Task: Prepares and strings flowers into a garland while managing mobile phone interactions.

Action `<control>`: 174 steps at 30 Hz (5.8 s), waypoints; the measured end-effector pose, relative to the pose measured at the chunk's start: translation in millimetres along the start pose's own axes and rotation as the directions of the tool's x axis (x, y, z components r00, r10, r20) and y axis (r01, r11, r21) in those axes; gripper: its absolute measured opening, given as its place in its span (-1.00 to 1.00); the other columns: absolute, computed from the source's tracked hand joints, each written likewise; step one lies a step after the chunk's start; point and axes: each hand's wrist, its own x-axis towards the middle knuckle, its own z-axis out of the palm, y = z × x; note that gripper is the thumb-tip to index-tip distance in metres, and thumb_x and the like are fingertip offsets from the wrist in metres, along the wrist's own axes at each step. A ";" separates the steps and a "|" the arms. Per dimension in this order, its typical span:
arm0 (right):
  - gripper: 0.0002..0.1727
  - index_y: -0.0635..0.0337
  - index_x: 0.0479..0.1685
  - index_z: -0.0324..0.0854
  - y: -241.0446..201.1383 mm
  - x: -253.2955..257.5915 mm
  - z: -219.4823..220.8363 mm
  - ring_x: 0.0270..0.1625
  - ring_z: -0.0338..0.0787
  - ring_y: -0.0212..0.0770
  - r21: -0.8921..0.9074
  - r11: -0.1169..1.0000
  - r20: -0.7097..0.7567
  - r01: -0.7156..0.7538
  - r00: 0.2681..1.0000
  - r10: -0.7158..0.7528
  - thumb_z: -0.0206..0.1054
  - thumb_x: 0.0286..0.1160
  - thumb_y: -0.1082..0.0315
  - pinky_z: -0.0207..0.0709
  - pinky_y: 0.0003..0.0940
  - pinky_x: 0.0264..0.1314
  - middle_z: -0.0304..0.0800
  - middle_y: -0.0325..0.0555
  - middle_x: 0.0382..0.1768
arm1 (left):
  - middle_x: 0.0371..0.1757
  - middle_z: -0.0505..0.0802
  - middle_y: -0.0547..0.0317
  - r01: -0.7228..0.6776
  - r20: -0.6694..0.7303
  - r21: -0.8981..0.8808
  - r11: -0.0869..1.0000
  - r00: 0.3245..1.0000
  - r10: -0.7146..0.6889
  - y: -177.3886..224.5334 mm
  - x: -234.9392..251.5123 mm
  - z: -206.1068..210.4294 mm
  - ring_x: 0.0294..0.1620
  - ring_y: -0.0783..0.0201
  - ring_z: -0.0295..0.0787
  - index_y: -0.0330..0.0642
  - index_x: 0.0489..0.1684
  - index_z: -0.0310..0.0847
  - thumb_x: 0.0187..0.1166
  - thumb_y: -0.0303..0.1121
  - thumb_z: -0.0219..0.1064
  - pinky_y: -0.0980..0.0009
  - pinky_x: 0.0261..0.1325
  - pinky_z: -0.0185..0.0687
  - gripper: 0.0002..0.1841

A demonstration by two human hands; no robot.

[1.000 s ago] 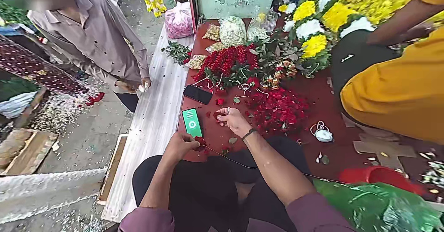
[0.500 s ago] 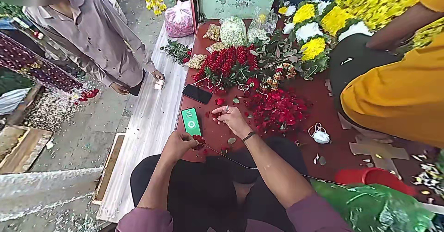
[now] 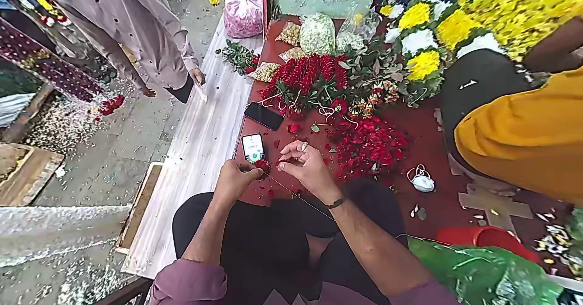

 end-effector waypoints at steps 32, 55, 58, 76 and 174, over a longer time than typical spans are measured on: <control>-0.83 0.19 -0.34 0.84 -5.7 -15.1 2.9 -0.31 0.67 -0.56 -0.272 0.961 0.258 -0.052 0.958 0.125 0.42 0.49 0.31 0.52 -0.52 -0.18 0.82 -0.28 -0.37 | -0.52 0.82 0.27 0.085 -0.112 0.260 0.962 0.992 -0.057 28.0 -8.9 -5.5 -0.47 0.38 0.70 -0.11 -0.48 0.83 0.38 -0.32 0.55 0.23 -0.26 0.61 -0.88; -0.88 0.25 -0.36 0.85 -0.9 -1.5 -26.6 -0.44 0.64 -0.64 -0.060 0.997 0.296 -0.043 0.953 0.059 0.41 0.46 0.51 0.56 -0.60 -0.24 0.83 -0.34 -0.49 | -0.37 0.87 0.38 -0.049 0.123 0.155 0.987 0.992 0.029 18.3 -22.4 -5.8 -0.39 0.55 0.71 -0.10 -0.24 0.87 0.52 -0.28 0.51 0.45 -0.20 0.64 -0.89; -0.88 0.22 -0.37 0.84 -2.6 -3.2 -23.7 -0.39 0.67 -0.65 -0.074 0.993 0.344 -0.094 0.932 0.114 0.41 0.46 0.50 0.58 -0.61 -0.18 0.83 -0.38 -0.46 | -0.43 0.82 0.39 -0.036 0.192 0.207 0.978 0.981 -0.005 19.1 -19.4 -12.2 -0.45 0.53 0.64 -0.08 -0.28 0.85 0.49 -0.25 0.51 0.42 -0.26 0.58 -0.88; -0.43 0.28 0.61 0.47 108.1 55.8 81.0 0.86 0.12 0.15 -0.905 0.358 0.339 0.229 0.897 0.283 0.24 0.55 0.40 0.02 0.30 0.75 0.16 0.13 0.82 | -0.33 0.82 0.04 0.139 0.101 0.498 0.856 0.971 -0.217 -7.6 -6.1 -18.8 -0.18 0.00 0.75 -0.15 -0.34 0.81 0.37 -0.20 0.45 -0.19 -0.06 0.54 -0.80; -0.48 0.19 0.45 0.52 -29.2 6.3 -0.7 0.23 0.82 -0.04 0.675 0.726 -0.168 -0.134 0.930 0.327 -0.09 0.90 0.01 0.70 -0.01 0.32 0.81 0.08 0.19 | -0.34 0.85 0.06 0.127 -0.098 0.393 0.911 0.991 -0.096 -3.4 -2.9 -22.0 -0.22 0.11 0.76 -0.19 -0.37 0.82 0.45 -0.22 0.46 -0.09 -0.03 0.57 -0.79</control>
